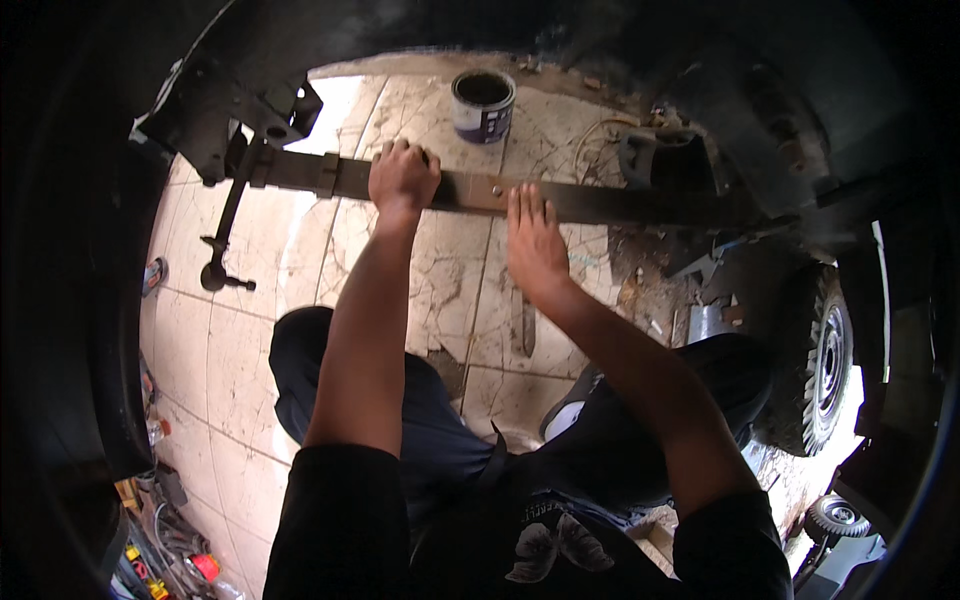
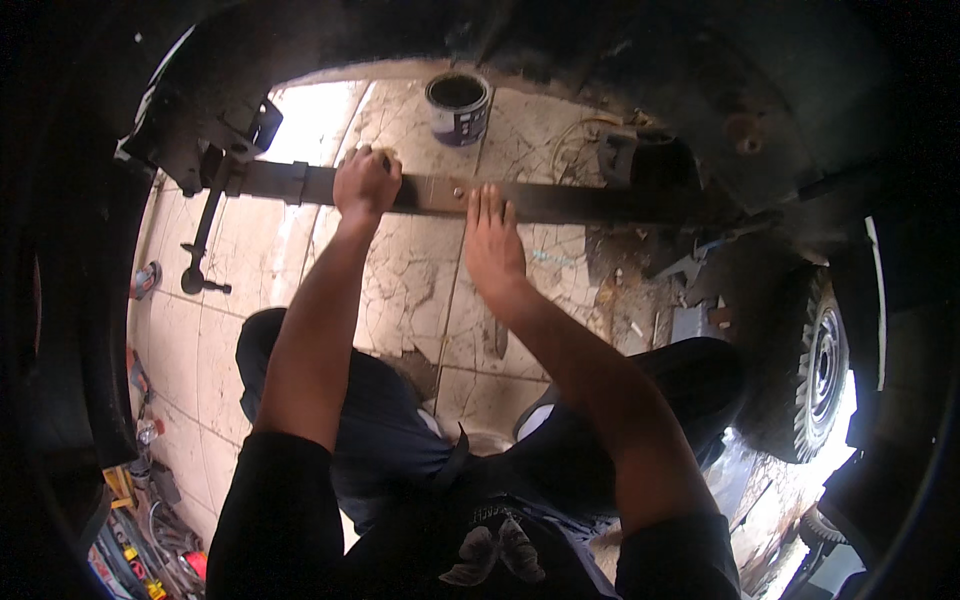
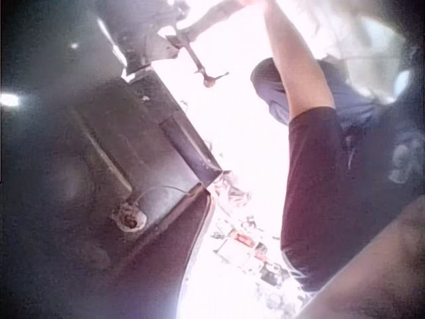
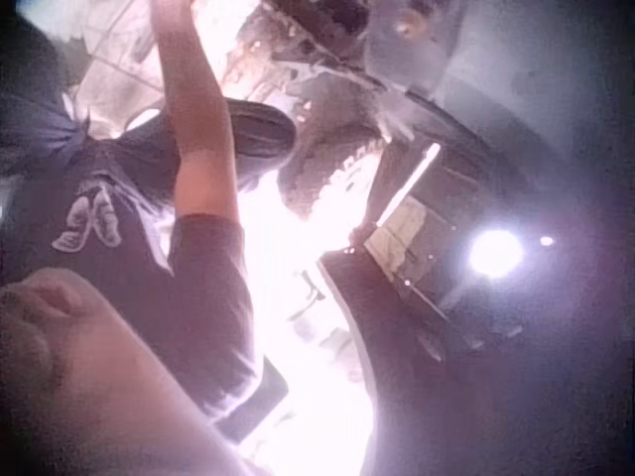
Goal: The person sits on the floor under a vehicle and uses a wire brush to clean a metal bar on the chassis. They then insert a bolt and tighten it by hand.
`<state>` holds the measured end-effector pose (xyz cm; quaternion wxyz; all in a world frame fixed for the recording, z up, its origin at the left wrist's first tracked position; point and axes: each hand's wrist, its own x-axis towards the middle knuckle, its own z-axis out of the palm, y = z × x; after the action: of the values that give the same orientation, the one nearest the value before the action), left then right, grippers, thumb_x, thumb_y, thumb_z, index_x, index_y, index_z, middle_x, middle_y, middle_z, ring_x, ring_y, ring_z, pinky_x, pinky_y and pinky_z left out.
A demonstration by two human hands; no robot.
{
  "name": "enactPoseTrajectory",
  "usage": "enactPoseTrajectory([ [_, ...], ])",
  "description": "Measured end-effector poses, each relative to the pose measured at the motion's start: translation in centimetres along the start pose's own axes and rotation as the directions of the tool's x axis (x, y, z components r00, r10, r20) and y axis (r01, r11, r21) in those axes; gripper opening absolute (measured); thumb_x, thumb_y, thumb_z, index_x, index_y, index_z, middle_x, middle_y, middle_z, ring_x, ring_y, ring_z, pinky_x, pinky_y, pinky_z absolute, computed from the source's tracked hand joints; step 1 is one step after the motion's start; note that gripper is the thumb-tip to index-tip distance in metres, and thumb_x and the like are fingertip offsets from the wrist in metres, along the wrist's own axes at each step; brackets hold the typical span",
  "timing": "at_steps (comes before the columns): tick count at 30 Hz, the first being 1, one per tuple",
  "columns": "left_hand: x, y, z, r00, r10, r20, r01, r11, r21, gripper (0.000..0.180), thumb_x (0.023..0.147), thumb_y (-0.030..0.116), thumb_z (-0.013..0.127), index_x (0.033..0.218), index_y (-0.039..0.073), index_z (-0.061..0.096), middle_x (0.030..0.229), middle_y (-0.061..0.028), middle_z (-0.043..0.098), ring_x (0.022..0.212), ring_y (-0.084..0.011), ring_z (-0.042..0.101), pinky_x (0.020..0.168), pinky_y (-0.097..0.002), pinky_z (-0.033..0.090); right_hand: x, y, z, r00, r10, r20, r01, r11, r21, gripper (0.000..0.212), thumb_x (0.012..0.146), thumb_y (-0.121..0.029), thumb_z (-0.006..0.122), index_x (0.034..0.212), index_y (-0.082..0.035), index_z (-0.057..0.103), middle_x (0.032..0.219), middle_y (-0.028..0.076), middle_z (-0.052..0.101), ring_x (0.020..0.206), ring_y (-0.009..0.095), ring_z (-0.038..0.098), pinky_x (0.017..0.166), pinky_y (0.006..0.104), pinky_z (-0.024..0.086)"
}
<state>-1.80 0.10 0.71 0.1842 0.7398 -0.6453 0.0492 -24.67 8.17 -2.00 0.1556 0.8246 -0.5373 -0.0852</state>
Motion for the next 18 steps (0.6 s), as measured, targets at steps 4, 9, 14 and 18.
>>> enactPoseTrajectory([
  [4,-0.3,0.1,0.1,0.999,0.018,-0.038,-0.018,1.000,0.009,0.032,0.096,0.035,0.063,0.097,0.010,0.083,0.111,-0.0097,0.075,0.115,-0.0273,0.067,0.102,-0.0416,0.052,0.7,1.3,-1.2,1.000,-0.015,-0.009,0.016,0.994,0.109,0.084,0.099,-0.028,0.060,0.166,0.007,0.024,0.172,0.024,0.032,0.160,0.041,0.028,0.130,0.0482,0.025],
  [9,-0.3,1.2,0.3,0.997,0.060,-0.041,-0.059,0.998,0.008,0.033,0.097,0.034,0.062,0.097,0.010,0.083,0.108,-0.0096,0.075,0.115,-0.0268,0.066,0.102,-0.0408,0.051,2.2,2.0,-1.1,1.000,-0.019,0.010,0.018,0.999,0.032,0.081,0.100,-0.030,0.058,0.165,0.008,0.027,0.170,0.024,0.035,0.161,0.035,0.029,0.130,0.0474,0.025],
  [14,-0.4,-0.3,0.0,1.000,-0.007,0.001,0.007,1.000,0.001,0.035,0.097,0.036,0.062,0.099,0.008,0.082,0.114,-0.0111,0.073,0.119,-0.0276,0.065,0.104,-0.0412,0.052,0.6,1.0,-1.4,0.990,-0.138,0.018,0.139,0.982,-0.130,0.069,0.105,-0.025,0.049,0.162,0.010,0.034,0.169,0.023,0.038,0.160,0.033,0.029,0.129,0.0473,0.025],
  [18,0.0,1.0,-0.2,1.000,0.025,-0.001,-0.025,1.000,0.008,0.034,0.097,0.036,0.062,0.101,0.009,0.082,0.115,-0.0101,0.073,0.121,-0.0270,0.064,0.104,-0.0414,0.052,3.3,3.2,-1.5,0.997,-0.034,-0.066,0.030,0.997,-0.070,0.068,0.105,-0.025,0.048,0.162,0.010,0.035,0.170,0.023,0.038,0.160,0.034,0.030,0.128,0.0473,0.027],
])
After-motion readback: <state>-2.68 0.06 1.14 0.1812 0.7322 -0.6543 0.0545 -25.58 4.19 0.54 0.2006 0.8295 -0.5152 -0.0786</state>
